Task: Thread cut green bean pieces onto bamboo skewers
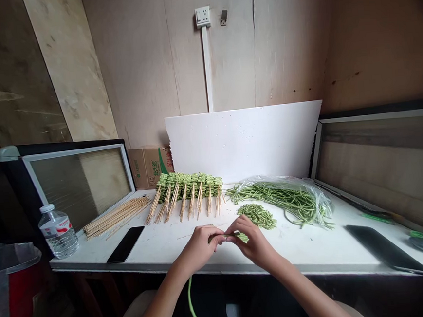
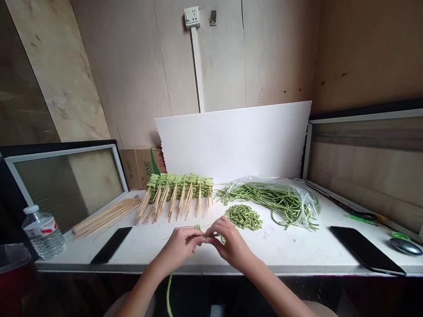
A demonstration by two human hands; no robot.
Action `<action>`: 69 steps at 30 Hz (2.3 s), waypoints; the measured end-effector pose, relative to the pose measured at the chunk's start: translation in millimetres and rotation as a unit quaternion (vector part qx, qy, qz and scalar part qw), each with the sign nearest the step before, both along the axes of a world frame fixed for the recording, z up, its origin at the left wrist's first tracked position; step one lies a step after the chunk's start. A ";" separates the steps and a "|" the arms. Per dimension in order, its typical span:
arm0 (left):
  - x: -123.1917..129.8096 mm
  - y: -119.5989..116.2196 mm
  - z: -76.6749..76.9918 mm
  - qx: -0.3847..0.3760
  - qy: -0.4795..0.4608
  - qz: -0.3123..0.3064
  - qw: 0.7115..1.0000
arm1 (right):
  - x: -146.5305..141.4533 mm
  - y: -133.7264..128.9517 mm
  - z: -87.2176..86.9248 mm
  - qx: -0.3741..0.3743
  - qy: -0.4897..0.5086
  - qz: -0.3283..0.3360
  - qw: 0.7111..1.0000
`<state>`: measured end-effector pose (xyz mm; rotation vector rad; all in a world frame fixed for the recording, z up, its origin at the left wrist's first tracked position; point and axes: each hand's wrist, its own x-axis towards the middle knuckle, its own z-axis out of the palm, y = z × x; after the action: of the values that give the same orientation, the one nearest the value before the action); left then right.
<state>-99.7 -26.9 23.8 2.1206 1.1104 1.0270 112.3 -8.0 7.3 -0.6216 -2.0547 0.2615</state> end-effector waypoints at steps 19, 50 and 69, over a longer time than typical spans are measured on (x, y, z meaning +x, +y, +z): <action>-0.6 1.9 -8.7 -0.034 -0.010 -0.089 0.995 | -3.8 -6.2 -0.1 -0.095 0.034 0.076 0.992; -7.5 17.8 -15.3 -0.094 -0.054 -0.019 0.994 | 34.2 76.7 -82.3 -0.006 -0.188 -0.250 0.950; 8.0 24.1 -28.8 -0.212 -0.285 -0.067 0.932 | -18.1 -0.9 -4.3 -0.039 -0.008 -0.012 0.999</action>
<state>-91.7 -2.8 -5.0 1.4051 0.7921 1.1172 94.2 -8.9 3.0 -0.6971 -2.0580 0.3248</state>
